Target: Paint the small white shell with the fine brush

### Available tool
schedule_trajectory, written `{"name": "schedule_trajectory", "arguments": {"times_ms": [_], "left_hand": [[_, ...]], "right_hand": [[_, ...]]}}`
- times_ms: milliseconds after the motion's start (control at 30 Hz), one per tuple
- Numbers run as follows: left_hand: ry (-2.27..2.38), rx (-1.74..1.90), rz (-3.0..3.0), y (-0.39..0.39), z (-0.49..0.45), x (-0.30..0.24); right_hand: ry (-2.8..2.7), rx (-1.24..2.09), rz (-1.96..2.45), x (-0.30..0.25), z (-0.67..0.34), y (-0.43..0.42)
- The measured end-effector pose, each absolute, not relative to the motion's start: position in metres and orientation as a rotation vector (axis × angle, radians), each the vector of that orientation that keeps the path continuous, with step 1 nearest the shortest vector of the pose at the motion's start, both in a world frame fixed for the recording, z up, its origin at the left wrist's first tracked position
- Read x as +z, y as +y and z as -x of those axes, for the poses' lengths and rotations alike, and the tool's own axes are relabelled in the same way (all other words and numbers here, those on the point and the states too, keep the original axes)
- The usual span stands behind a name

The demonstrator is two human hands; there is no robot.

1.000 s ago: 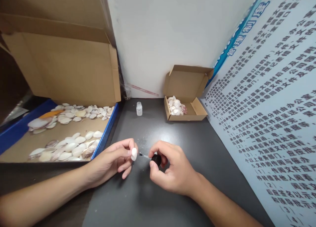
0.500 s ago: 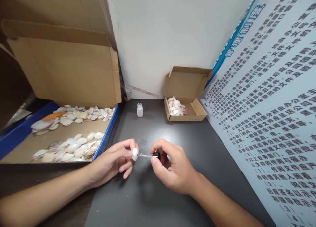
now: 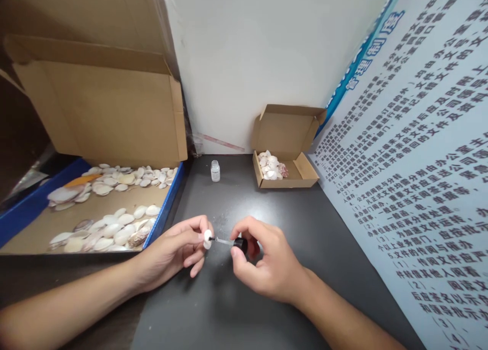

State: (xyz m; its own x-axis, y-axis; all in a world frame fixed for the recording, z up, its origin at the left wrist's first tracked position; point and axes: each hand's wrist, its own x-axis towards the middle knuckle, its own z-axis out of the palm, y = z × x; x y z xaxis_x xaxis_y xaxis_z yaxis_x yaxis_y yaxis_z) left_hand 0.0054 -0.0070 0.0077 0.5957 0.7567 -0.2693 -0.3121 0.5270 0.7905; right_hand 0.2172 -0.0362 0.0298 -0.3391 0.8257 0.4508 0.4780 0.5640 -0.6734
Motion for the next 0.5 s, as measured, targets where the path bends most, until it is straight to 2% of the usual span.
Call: {"name": "schedule_trajectory", "arguments": {"times_ms": [500], "left_hand": [[0.647,0.715,-0.785,-0.0073,-0.0054,0.0062]], "right_hand": [[-1.961,0.617,1.079,0.0267,-0.2165,-0.0372]]}}
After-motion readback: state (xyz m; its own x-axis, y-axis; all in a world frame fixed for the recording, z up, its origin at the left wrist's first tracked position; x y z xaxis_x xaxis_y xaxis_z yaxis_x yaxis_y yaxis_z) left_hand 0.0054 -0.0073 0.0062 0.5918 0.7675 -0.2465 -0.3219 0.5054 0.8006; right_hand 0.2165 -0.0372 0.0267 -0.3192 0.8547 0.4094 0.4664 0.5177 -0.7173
